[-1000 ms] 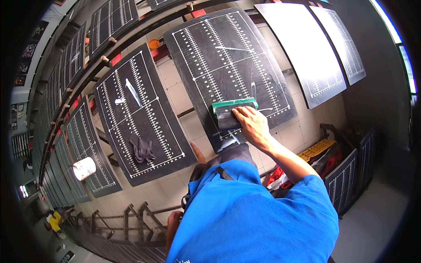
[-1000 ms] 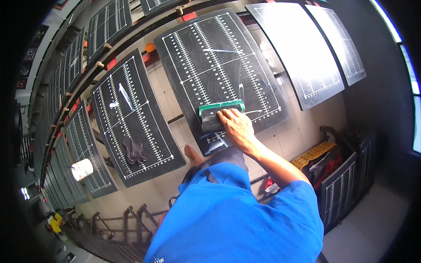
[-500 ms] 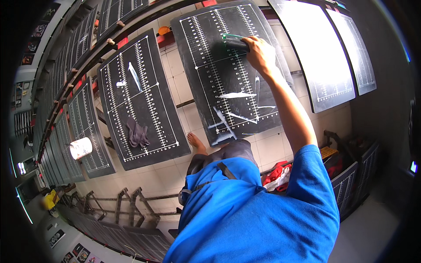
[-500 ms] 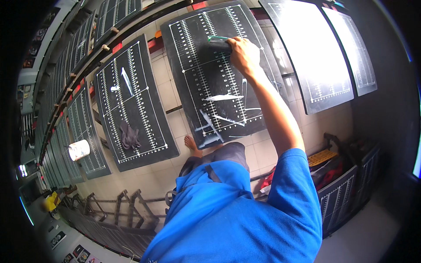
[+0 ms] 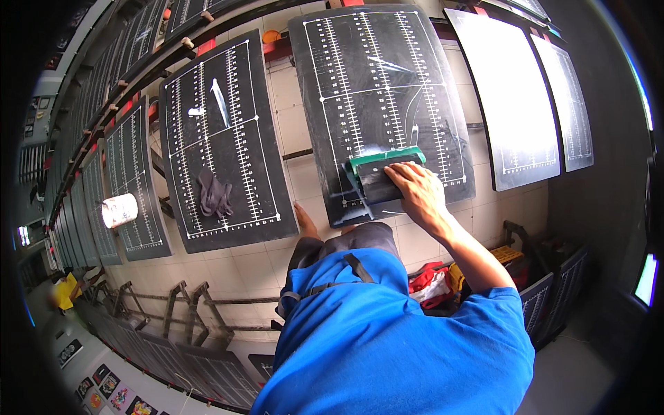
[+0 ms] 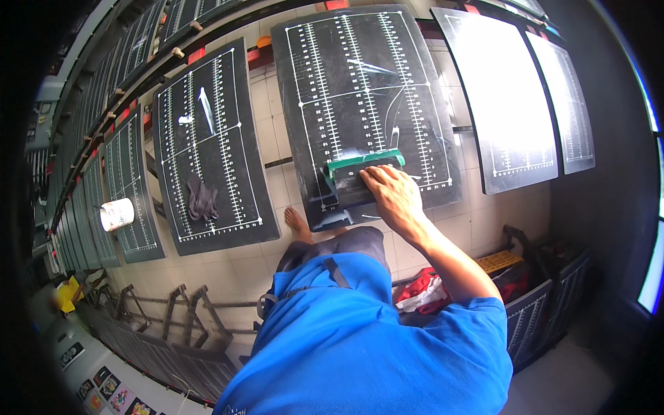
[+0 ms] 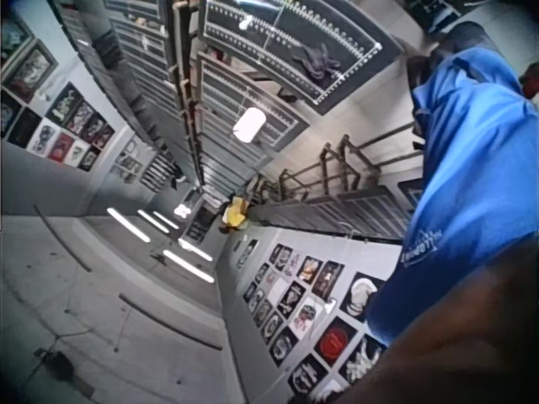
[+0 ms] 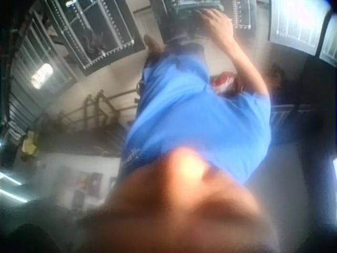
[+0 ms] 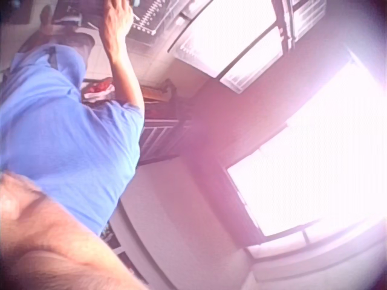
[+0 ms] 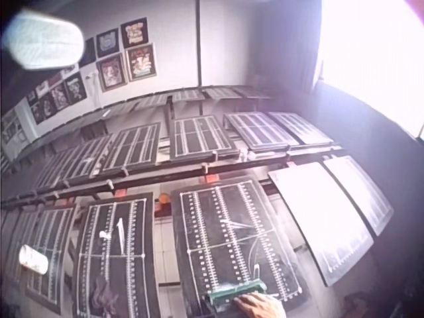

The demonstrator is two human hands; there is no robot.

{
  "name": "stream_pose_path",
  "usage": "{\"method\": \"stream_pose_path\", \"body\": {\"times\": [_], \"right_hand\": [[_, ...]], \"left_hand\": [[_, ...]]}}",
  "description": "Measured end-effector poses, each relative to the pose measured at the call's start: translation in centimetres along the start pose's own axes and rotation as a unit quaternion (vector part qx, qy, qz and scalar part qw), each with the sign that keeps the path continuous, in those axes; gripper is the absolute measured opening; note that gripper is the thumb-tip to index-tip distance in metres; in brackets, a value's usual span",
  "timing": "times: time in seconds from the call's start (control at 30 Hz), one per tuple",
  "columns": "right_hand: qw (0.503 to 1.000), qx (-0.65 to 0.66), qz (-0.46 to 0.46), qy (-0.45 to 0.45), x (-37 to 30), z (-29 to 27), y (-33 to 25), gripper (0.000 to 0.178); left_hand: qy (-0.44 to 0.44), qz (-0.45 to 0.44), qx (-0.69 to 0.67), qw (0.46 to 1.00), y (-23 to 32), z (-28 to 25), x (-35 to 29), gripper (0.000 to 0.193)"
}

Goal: The person scoops white ink from a bucket using a spatula and spreads it across a screen printing mesh using a squeegee. They repeatedly pull the squeegee across the screen to distribute the ink evenly, occasionally wiping the tool with a cloth.

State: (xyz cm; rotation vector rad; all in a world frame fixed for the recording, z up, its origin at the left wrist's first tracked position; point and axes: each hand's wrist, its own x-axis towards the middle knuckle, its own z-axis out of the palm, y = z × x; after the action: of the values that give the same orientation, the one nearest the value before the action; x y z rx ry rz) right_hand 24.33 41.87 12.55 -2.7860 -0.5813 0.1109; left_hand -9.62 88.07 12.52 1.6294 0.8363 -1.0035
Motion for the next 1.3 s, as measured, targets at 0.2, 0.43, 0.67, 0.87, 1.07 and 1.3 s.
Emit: {"method": "stream_pose_path", "body": {"times": [0.2, 0.43, 0.67, 0.87, 1.07, 1.3], "right_hand": [[1.000, 0.013, -0.006, 0.003, -3.0, 0.5, -1.5, 0.046], [0.999, 0.033, 0.015, 0.002, -6.0, -0.2, -3.0, 0.055], [0.999, -0.030, 0.000, 0.025, -3.6, 2.3, -4.9, 0.047], [0.994, -0.024, 0.020, 0.104, 4.1, 2.7, -2.4, 0.051], [0.993, -0.013, 0.030, 0.110, 4.6, 1.6, -3.4, 0.049], [0.995, 0.013, 0.050, 0.088, 3.3, 1.4, -5.0, 0.058]], "left_hand": [[-0.011, -0.002, -0.004, 1.000, -0.2, 0.0, -0.1, 0.044], [-0.025, 0.001, -0.009, 1.000, -0.5, -0.3, 0.0, 0.045], [-0.043, 0.010, -0.009, 0.999, -0.7, -1.5, -0.2, 0.045], [-0.064, 0.017, -0.005, 0.998, -1.0, -3.0, -0.6, 0.045], [-0.096, 0.023, -0.017, 0.995, -1.7, -3.9, -1.4, 0.046], [-0.161, 0.031, -0.036, 0.986, -1.9, -5.3, -2.4, 0.046]]}}
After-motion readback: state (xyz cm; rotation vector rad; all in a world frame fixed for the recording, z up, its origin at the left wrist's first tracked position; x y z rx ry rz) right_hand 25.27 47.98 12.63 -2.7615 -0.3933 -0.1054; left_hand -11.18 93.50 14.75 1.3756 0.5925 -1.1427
